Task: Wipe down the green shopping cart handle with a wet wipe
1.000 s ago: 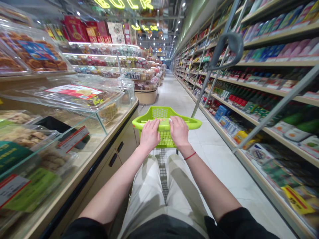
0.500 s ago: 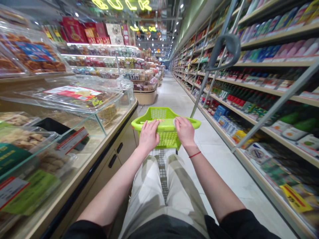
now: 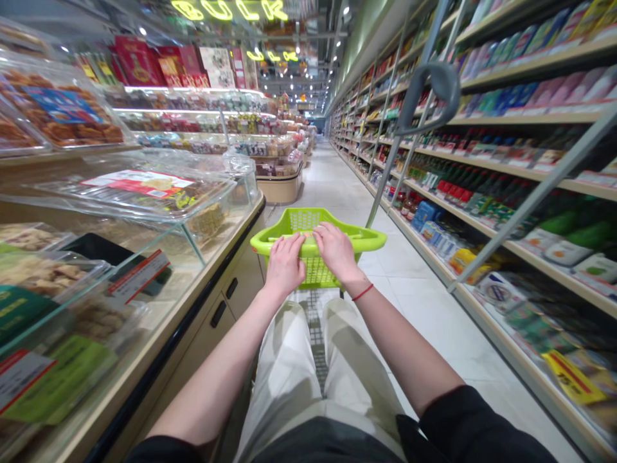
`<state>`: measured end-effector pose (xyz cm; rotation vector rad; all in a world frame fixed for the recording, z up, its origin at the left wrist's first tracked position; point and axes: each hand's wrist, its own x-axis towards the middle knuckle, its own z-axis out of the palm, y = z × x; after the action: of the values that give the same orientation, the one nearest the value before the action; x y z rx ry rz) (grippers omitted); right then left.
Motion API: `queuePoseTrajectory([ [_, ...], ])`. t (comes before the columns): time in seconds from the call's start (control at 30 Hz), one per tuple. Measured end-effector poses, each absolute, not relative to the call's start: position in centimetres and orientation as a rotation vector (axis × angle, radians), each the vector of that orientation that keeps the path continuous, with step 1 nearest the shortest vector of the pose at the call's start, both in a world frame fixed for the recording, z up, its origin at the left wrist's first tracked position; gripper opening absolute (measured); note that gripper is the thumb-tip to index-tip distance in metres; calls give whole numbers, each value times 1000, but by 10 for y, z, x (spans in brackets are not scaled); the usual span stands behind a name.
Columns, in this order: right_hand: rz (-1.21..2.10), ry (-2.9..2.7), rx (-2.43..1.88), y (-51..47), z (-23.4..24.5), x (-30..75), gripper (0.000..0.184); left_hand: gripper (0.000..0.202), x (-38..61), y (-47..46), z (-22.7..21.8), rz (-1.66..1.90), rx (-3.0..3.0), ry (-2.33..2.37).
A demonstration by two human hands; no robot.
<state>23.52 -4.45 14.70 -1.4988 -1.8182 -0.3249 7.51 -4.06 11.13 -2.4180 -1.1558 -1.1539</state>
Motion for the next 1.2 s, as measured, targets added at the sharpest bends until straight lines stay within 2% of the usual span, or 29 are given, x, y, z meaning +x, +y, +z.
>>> queuePoseTrajectory([
  [0.2,-262,-1648,-1617,-42,148,271,32,56,79,-42,111,-1172,-2412,-1141],
  [0.33,-260,-1715,-1676,-41,153,236,34,51,82,-43,112,-1151,-2408,-1132],
  [0.5,-303,-1873,-1537,-43,150,201,34,50,80,-42,111,-1144,-2414,-1120],
  [0.8,-171,-1684,-1829,-39,166,272,35,50,77,-42,114,-1075,-2398,-1143],
  [1.03,-319,-1710,-1699,-47,148,260,39,51,75,-41,113,-1031,-2377,-1183],
  [1.2,-174,-1851,-1870,-17,167,261,37,50,73,-40,113,-1046,-2400,-1177],
])
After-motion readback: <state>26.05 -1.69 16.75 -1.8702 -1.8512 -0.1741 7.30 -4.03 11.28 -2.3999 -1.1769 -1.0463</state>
